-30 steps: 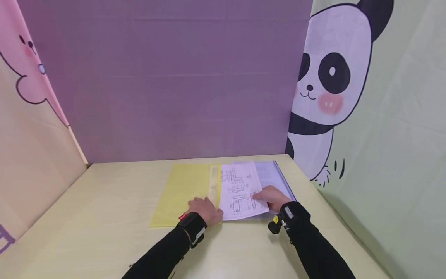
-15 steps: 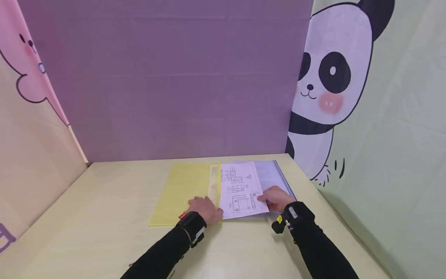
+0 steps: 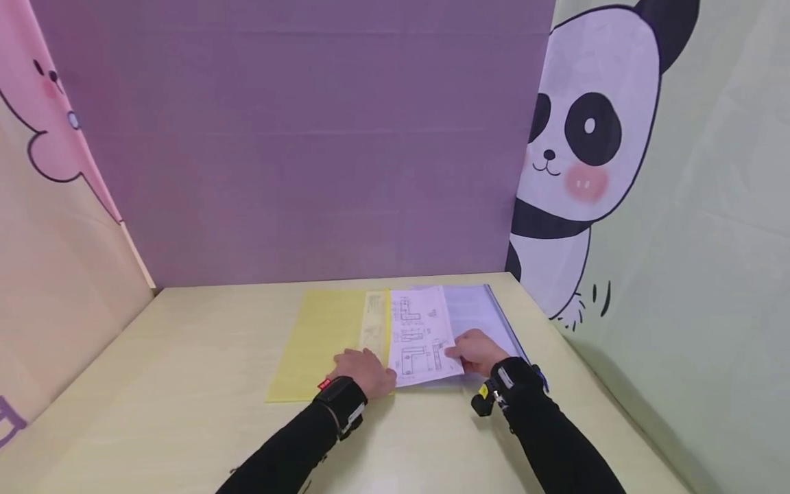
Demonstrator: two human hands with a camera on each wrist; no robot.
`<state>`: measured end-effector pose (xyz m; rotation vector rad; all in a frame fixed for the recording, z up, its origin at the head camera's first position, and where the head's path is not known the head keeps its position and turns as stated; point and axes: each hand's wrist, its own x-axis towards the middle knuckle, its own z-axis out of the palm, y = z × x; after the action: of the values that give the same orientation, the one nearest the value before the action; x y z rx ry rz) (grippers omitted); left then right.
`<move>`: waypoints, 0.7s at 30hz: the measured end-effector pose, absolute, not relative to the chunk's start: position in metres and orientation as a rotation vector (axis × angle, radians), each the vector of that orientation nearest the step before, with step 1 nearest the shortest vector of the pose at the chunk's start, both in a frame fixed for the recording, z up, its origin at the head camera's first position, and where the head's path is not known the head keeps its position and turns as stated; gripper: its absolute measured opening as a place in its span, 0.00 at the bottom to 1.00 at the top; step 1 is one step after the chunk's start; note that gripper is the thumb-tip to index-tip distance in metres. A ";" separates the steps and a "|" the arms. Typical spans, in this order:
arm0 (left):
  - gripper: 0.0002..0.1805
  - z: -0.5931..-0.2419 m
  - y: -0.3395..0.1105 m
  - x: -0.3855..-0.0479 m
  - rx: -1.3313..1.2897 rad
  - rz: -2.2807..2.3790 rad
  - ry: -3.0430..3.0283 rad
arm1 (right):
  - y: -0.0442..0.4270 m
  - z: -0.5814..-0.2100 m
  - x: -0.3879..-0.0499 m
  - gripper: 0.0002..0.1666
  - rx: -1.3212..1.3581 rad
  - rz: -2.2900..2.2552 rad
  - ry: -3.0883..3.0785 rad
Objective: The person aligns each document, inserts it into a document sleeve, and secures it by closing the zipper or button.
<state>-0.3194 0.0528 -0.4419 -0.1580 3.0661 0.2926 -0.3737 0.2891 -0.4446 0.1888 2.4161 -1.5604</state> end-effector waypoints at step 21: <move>0.42 -0.438 0.052 -0.320 -0.109 0.229 3.027 | 0.274 -0.448 -0.377 0.12 0.188 -1.607 2.376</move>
<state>-0.3198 0.0516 -0.4375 -0.1094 3.0268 0.2287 -0.3768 0.2743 -0.4477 0.1880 2.3760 -1.6072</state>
